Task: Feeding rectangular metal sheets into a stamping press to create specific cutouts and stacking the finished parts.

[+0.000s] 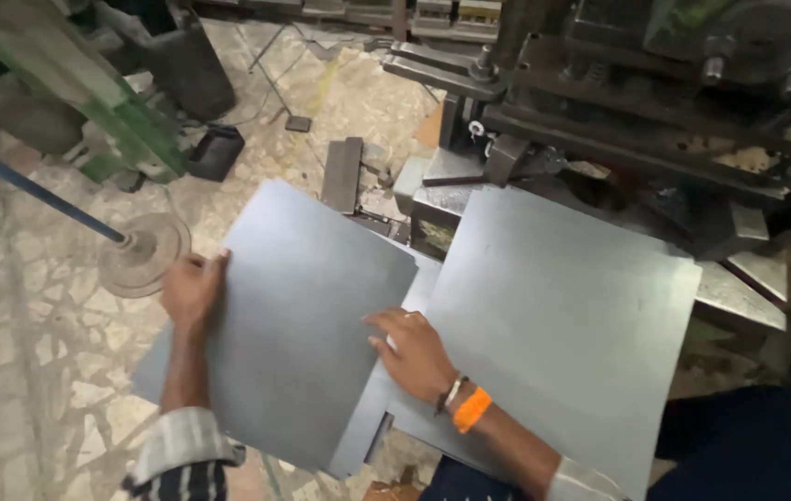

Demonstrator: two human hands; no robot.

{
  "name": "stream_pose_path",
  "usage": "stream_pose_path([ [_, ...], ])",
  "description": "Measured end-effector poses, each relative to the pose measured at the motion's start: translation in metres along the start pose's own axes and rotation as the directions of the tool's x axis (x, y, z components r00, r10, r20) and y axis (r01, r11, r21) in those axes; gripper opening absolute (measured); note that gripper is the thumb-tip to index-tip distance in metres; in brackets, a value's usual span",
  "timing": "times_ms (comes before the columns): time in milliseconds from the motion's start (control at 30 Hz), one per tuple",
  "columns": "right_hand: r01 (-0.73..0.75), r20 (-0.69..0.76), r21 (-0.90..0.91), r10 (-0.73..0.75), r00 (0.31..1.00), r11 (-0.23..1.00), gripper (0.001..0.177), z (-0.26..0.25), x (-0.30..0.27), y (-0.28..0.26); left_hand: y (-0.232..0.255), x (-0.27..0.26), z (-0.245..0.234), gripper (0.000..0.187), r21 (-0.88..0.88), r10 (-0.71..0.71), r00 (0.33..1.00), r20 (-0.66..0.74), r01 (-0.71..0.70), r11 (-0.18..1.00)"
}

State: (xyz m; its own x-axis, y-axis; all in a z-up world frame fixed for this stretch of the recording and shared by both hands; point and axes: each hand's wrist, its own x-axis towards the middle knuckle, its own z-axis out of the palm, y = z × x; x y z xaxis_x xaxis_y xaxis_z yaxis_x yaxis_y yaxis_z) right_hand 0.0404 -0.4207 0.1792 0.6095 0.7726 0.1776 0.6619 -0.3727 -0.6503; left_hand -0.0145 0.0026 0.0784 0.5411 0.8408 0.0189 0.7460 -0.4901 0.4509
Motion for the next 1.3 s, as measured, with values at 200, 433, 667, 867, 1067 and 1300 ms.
stream_pose_path([
  [200,-0.237,-0.148,0.718,0.477,0.867,0.654,0.059,-0.051,-0.041,-0.005,0.067,-0.019,-0.083,0.041,-0.568,0.026,0.999,-0.044,-0.046,0.821],
  [433,-0.343,-0.078,0.835,0.710,0.700,0.430,0.066,-0.066,-0.107,0.058,0.177,-0.103,-0.041,0.025,-0.734,0.213,0.906,0.365,0.140,0.665],
  [667,-0.213,-0.431,0.793,0.773,0.466,0.571,0.055,-0.182,-0.162,0.106,0.294,-0.211,-0.038,0.040,-0.802,0.604,0.528,0.597,0.403,0.440],
  [867,-0.178,-0.480,0.782,0.760,0.439,0.597,0.043,-0.226,-0.174,0.193,0.368,-0.216,-0.027,0.054,-0.809,0.590,0.560,0.581,0.320,0.493],
  [1067,-0.158,-0.493,0.784,0.757,0.429,0.600,0.025,-0.283,-0.149,0.165,0.396,-0.214,-0.009,0.049,-0.802,0.605,0.527,0.597,0.375,0.465],
  [1300,-0.029,-0.565,0.775,0.713,0.416,0.631,0.009,-0.257,-0.163,0.195,0.361,-0.165,0.088,0.052,-0.723,0.461,0.564,0.685,0.602,0.338],
])
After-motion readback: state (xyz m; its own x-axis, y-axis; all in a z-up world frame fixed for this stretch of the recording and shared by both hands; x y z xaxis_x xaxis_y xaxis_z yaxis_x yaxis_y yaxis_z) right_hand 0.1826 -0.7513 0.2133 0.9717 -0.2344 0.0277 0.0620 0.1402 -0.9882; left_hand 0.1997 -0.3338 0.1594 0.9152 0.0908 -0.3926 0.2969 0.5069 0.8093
